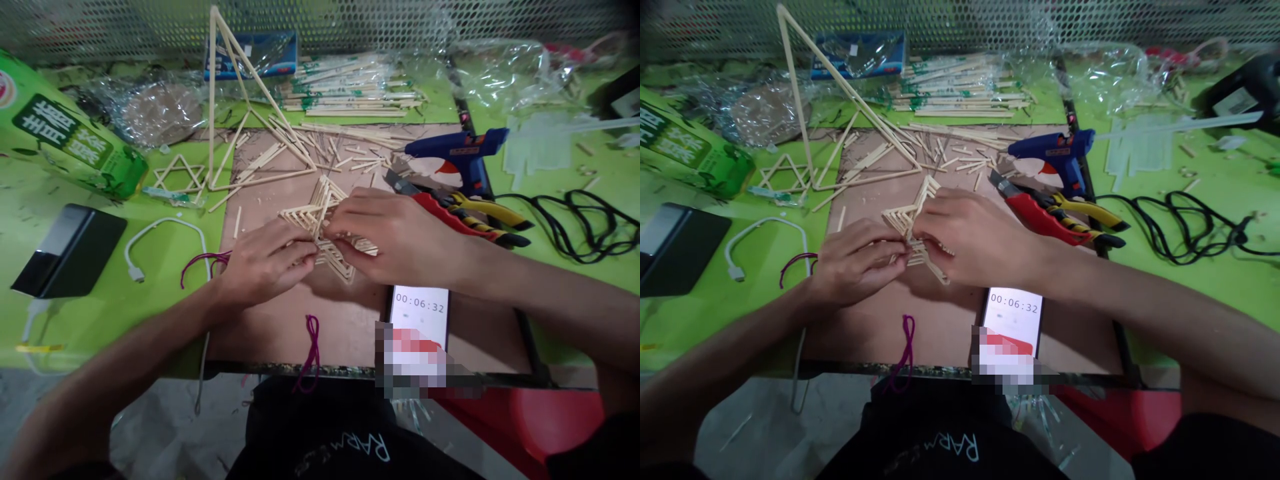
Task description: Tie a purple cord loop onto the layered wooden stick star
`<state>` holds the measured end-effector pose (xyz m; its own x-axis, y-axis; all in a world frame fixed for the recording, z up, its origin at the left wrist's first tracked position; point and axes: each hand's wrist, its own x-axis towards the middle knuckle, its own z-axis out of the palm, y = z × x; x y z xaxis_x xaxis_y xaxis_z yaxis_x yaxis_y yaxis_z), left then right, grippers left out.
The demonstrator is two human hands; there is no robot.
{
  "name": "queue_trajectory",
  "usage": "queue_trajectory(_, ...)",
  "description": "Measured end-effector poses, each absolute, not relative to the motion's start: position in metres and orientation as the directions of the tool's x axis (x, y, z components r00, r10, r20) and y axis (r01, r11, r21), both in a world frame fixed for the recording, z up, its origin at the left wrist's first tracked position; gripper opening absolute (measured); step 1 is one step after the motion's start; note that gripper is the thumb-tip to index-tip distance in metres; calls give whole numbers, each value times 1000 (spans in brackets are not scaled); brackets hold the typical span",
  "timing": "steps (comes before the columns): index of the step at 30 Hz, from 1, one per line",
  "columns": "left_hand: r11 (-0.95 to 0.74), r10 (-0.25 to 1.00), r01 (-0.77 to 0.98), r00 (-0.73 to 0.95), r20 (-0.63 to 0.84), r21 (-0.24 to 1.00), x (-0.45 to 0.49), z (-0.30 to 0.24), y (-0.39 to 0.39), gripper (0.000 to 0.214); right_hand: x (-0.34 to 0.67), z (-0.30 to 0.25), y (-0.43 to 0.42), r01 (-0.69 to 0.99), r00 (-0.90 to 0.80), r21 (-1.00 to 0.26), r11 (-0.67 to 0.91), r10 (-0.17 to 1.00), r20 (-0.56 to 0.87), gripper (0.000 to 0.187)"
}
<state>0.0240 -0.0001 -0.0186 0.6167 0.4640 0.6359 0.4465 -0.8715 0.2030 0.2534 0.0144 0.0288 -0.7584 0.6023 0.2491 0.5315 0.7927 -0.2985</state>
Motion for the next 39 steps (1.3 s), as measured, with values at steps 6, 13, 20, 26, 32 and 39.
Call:
queue_trajectory(6,-815,570,454,515,641,361,28,-21,0,12,261,39,24,571,-731,-365,735,658,181,17)
queue_trajectory(13,-790,607,470,509,610,393,28,-20,0,16,261,39,26,583,-747,-352,732,653,121,17)
queue_trajectory(20,-801,591,479,541,598,359,24,-22,9,34,262,32,21,693,-649,-211,689,724,232,18)
queue_trajectory(26,-850,516,450,607,604,274,19,-25,11,27,259,33,18,724,-637,-178,667,745,198,19)
queue_trajectory(32,-878,464,434,660,591,204,17,-22,10,27,259,33,18,731,-645,-111,673,735,208,19)
queue_trajectory(39,-881,447,446,681,579,156,16,-19,13,27,258,32,18,738,-637,-102,667,739,218,18)
